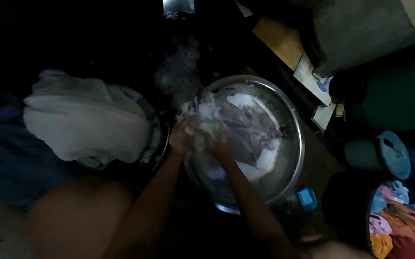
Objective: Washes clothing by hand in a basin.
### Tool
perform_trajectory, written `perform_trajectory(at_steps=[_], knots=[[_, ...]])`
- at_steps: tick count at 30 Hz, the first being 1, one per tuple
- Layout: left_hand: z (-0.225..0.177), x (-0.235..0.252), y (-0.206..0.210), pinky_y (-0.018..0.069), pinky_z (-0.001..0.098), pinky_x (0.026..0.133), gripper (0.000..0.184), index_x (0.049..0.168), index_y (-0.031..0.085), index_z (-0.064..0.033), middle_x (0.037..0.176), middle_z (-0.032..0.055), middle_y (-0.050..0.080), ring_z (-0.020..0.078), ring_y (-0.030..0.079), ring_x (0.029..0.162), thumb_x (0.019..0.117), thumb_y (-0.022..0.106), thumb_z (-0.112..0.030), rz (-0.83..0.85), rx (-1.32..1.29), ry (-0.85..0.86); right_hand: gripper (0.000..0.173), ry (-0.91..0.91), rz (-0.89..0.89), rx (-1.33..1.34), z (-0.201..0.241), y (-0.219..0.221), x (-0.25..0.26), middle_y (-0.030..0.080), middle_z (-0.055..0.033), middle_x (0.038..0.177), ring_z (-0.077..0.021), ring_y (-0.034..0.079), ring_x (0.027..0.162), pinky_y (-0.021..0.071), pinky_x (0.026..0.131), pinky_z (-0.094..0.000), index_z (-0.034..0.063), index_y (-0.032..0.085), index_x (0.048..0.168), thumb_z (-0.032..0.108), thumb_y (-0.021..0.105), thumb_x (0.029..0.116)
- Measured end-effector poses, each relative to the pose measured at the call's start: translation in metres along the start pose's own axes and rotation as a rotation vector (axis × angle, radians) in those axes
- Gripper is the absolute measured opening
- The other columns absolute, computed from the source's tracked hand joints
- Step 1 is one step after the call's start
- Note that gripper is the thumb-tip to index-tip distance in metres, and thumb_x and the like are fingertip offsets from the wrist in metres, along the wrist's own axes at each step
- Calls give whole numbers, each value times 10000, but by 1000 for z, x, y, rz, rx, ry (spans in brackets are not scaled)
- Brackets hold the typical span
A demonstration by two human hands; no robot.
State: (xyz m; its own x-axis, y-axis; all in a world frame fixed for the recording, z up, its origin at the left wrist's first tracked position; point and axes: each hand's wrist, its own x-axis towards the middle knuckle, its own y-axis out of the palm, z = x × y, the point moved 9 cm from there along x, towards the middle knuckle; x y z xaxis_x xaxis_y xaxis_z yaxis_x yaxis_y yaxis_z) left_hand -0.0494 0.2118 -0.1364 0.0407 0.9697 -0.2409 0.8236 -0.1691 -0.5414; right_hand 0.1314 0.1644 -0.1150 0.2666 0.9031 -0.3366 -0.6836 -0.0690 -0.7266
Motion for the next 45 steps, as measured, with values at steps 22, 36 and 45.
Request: perform_trajectory(at_steps=[22, 36, 45], knots=[[-5, 2, 2, 475, 556, 1066, 340, 1308, 654, -25, 1500, 209, 523, 392, 580, 1307, 1073, 508, -221, -110, 13, 116, 568, 63, -300, -32, -28, -31, -18, 727, -231, 1087, -321, 740, 919, 610, 821, -488, -81, 525, 1399, 244, 696, 966], [-14, 3, 0, 456, 600, 1068, 359, 1281, 646, 25, 1443, 247, 563, 435, 572, 1304, 1071, 490, -221, -169, 63, 174, 647, 200, -175, -35, -43, -38, -6, 706, -228, 1191, -342, 722, 1026, 586, 898, -506, -35, 447, 1498, 295, 665, 986], [-98, -68, 93, 228, 667, 1197, 576, 1516, 500, -131, 1573, 221, 433, 455, 320, 1495, 978, 667, -250, 455, 524, 565, 673, 589, -109, -99, -213, -123, -23, 614, -239, 1373, -393, 655, 1194, 524, 1002, -576, 65, 291, 1592, 409, 524, 1062]])
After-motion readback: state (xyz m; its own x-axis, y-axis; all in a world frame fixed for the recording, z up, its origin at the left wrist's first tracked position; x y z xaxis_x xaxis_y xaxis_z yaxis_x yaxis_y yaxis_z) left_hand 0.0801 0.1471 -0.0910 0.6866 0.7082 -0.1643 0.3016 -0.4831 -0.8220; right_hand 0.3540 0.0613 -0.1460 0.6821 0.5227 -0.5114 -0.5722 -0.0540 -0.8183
